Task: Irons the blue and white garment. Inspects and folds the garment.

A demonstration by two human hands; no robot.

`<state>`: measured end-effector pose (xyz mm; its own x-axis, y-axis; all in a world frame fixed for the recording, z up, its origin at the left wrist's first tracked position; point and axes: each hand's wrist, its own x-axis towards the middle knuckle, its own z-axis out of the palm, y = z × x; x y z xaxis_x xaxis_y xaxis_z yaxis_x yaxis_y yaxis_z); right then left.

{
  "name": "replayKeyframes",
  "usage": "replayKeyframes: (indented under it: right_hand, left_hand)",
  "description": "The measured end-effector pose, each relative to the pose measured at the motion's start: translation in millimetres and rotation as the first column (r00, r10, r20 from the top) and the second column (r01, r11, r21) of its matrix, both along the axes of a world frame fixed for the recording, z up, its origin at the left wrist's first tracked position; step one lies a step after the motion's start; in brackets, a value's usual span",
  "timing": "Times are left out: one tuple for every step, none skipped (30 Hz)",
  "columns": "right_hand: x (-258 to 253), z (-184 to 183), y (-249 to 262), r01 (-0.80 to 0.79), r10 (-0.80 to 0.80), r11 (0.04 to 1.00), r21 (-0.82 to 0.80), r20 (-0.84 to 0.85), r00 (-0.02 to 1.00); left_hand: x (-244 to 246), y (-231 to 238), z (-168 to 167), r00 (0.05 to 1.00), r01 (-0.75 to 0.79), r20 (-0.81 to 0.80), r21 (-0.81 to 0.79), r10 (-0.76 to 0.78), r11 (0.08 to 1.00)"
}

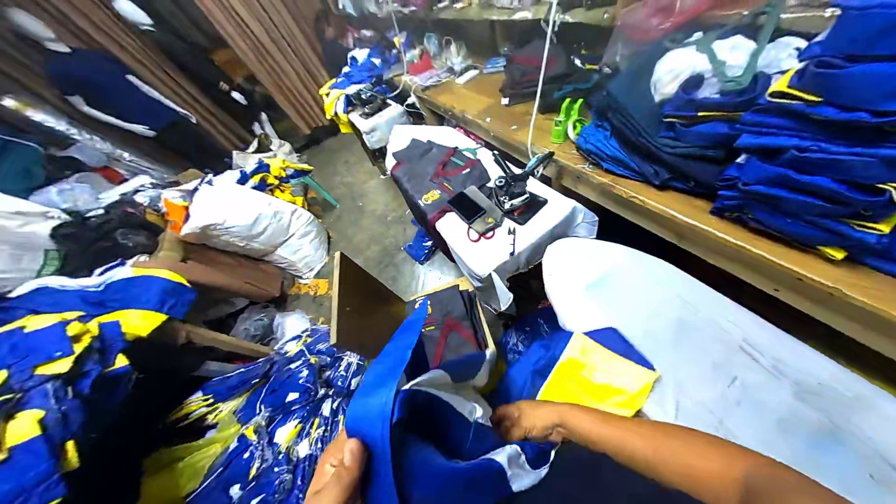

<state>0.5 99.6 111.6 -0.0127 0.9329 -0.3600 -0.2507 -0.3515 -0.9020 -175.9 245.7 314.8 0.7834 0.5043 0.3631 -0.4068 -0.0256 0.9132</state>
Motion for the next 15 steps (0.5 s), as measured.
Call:
replayKeyframes:
  right_hand:
    - [2.5,-3.6,2.5,-0.032,0.033,0.998,-0.053,0.024,0.999]
    - [8.8,-6.9,4.0,-0.036,0.041,0.994,-0.104,0.045,0.998]
    - [18.6,-6.3,4.1,-0.017,0.029,0.989,-0.149,0.082,0.996]
    - [33.1,-3.2,1.9,0.013,0.010,0.982,-0.187,0.122,0.992]
    - [50.7,0.0,-2.9,0.067,-0.033,0.975,-0.213,0.158,0.987]
    - [68.8,1.8,-10.3,0.152,-0.110,0.965,-0.214,0.193,0.975]
    - [86.7,5.9,-19.7,0.254,-0.211,0.948,-0.192,0.216,0.953]
    - [103.3,15.5,-30.5,0.361,-0.325,0.919,-0.157,0.216,0.921]
    - [117.7,30.5,-41.8,0.471,-0.443,0.874,-0.118,0.206,0.873]
    - [129.7,47.5,-52.1,0.581,-0.560,0.810,-0.073,0.196,0.805]
    - [138.6,64.0,-60.3,0.672,-0.655,0.740,-0.032,0.192,0.731]
    - [143.2,75.5,-66.4,0.723,-0.708,0.691,-0.001,0.200,0.677]
    - [141.0,79.4,-71.4,0.723,-0.706,0.690,0.007,0.227,0.671]
    - [131.4,75.7,-76.1,0.679,-0.652,0.734,-0.022,0.260,0.712]
    - [116.3,64.9,-80.8,0.613,-0.574,0.786,-0.082,0.274,0.772]
  left_hand:
    - [-0.4,0.4,2.3,1.000,-0.002,-0.028,-0.004,0.002,1.000]
    - [-1.2,1.4,3.3,0.999,0.001,-0.052,-0.004,-0.001,1.000]
    - [-3.3,2.6,3.0,0.997,0.000,-0.080,0.002,0.000,1.000]
    - [-6.9,4.7,1.3,0.994,0.005,-0.108,0.015,-0.003,1.000]
    - [-11.9,6.6,-1.4,0.990,0.007,-0.144,0.031,-0.003,1.000]
    - [-17.9,8.2,-3.8,0.982,0.007,-0.190,0.048,0.002,0.999]
    - [-24.4,9.3,-5.6,0.972,0.007,-0.236,0.056,0.006,0.998]
    - [-30.5,9.7,-6.5,0.960,0.013,-0.280,0.063,0.005,0.998]
    - [-35.8,9.4,-7.4,0.947,0.022,-0.321,0.070,0.002,0.997]
    - [-39.7,8.4,-8.0,0.936,0.031,-0.351,0.073,-0.003,0.997]
    - [-41.6,6.0,-8.5,0.930,0.030,-0.369,0.073,-0.001,0.997]
    - [-42.4,3.2,-9.1,0.930,0.023,-0.367,0.063,0.001,0.998]
    - [-41.9,0.4,-9.7,0.933,-0.001,-0.360,0.054,0.021,0.999]
    - [-40.4,-1.7,-11.3,0.937,-0.027,-0.347,0.048,0.042,0.998]
    - [-38.0,-3.0,-14.3,0.938,-0.055,-0.340,0.041,0.066,0.998]
